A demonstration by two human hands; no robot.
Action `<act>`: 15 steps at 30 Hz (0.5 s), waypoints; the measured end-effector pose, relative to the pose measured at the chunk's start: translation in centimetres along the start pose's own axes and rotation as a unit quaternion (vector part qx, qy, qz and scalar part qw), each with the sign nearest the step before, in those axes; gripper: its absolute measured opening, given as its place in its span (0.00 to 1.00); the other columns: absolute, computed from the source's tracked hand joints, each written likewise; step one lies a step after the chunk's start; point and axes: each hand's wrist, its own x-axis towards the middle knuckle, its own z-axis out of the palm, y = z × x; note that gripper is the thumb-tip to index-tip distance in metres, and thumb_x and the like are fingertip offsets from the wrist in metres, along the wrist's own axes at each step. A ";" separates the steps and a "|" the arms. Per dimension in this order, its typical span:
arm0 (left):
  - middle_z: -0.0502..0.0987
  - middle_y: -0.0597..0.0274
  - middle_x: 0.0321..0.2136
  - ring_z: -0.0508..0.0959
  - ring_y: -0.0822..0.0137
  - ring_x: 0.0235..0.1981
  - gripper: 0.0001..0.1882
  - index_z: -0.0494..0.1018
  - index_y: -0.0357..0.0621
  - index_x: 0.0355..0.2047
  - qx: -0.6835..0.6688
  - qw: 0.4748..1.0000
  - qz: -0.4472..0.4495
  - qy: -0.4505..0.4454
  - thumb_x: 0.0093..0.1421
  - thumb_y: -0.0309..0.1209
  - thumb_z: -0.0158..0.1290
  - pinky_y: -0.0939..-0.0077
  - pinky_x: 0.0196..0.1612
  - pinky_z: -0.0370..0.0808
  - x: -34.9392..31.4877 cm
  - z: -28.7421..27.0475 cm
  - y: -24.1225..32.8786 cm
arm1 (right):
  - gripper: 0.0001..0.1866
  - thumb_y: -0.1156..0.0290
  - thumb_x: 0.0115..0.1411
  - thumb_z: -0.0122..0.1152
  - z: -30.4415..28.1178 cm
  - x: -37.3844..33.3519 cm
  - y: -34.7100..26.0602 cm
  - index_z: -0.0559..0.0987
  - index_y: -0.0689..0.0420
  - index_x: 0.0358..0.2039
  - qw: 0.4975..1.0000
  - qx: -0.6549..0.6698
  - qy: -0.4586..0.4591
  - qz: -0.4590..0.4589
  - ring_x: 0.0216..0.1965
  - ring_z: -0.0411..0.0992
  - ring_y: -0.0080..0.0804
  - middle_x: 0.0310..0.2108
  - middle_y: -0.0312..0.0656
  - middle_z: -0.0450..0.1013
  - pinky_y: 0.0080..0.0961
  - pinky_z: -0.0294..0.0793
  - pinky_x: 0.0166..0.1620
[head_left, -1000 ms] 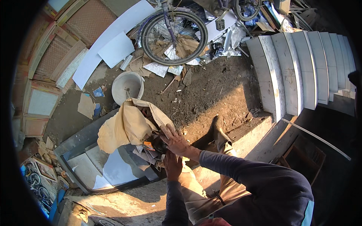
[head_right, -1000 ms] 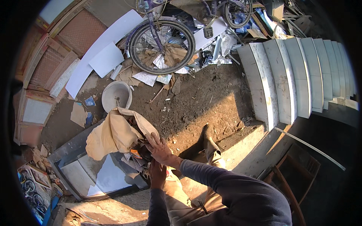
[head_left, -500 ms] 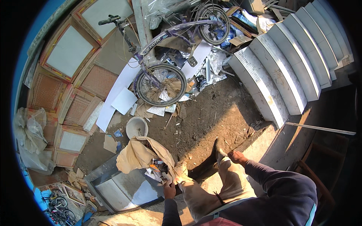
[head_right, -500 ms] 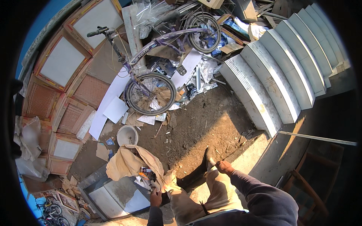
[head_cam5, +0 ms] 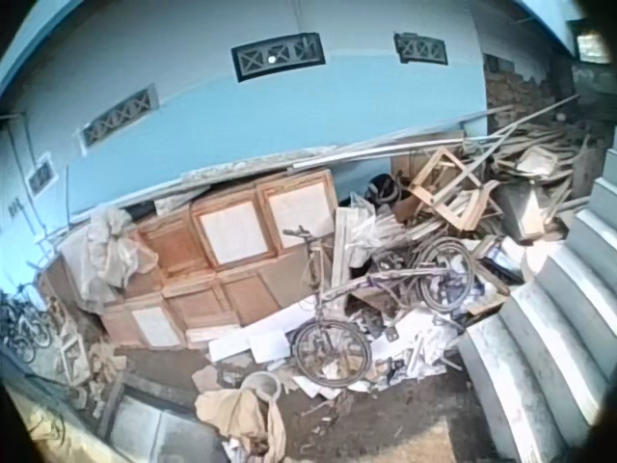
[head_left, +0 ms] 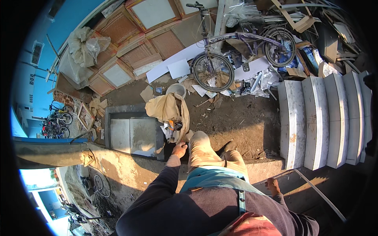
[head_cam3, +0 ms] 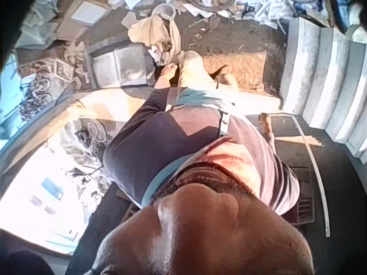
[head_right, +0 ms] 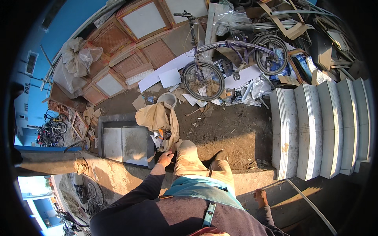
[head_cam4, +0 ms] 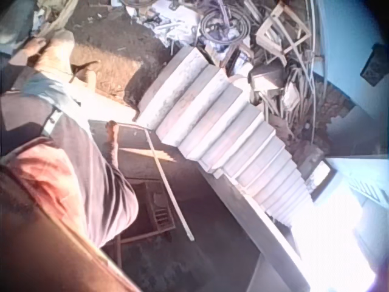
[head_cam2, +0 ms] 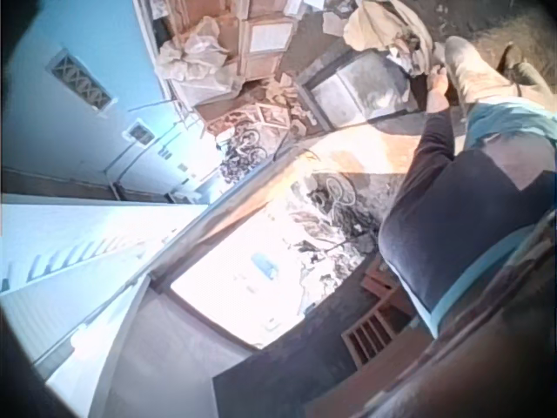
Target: The person sorts through a pile of debris and recyclables, picking up items such as plastic bottles, cardboard, and paper, and placing them into a large sack. The person also moves a bicycle frame and a white board aside to access more items.
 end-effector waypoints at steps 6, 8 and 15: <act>0.77 0.46 0.59 0.75 0.48 0.62 0.29 0.74 0.40 0.60 -0.046 0.999 0.027 0.010 0.67 0.48 0.54 0.62 0.64 0.70 -0.8 1.5 3.3 | 0.17 0.63 0.65 0.54 2.5 4.2 1.6 0.83 0.60 0.26 0.963 -0.083 -0.029 -0.253 0.27 0.79 0.37 0.24 0.43 0.80 0.35 0.78 0.31; 0.79 0.46 0.57 0.77 0.49 0.60 0.29 0.76 0.40 0.59 -0.046 0.999 0.019 0.010 0.67 0.48 0.54 0.61 0.62 0.71 -0.6 2.4 2.9 | 0.15 0.61 0.63 0.56 1.9 6.6 -0.1 0.84 0.60 0.32 0.885 -0.278 -0.071 -0.368 0.30 0.81 0.39 0.28 0.46 0.81 0.37 0.78 0.33; 0.80 0.41 0.52 0.79 0.46 0.56 0.24 0.79 0.42 0.54 -0.035 0.998 -0.023 -0.037 0.66 0.45 0.50 0.58 0.58 0.75 1.5 7.5 -3.3 | 0.13 0.65 0.68 0.57 0.9 8.2 -11.4 0.80 0.54 0.49 0.986 0.076 -0.078 -0.126 0.32 0.79 0.39 0.38 0.40 0.77 0.43 0.80 0.32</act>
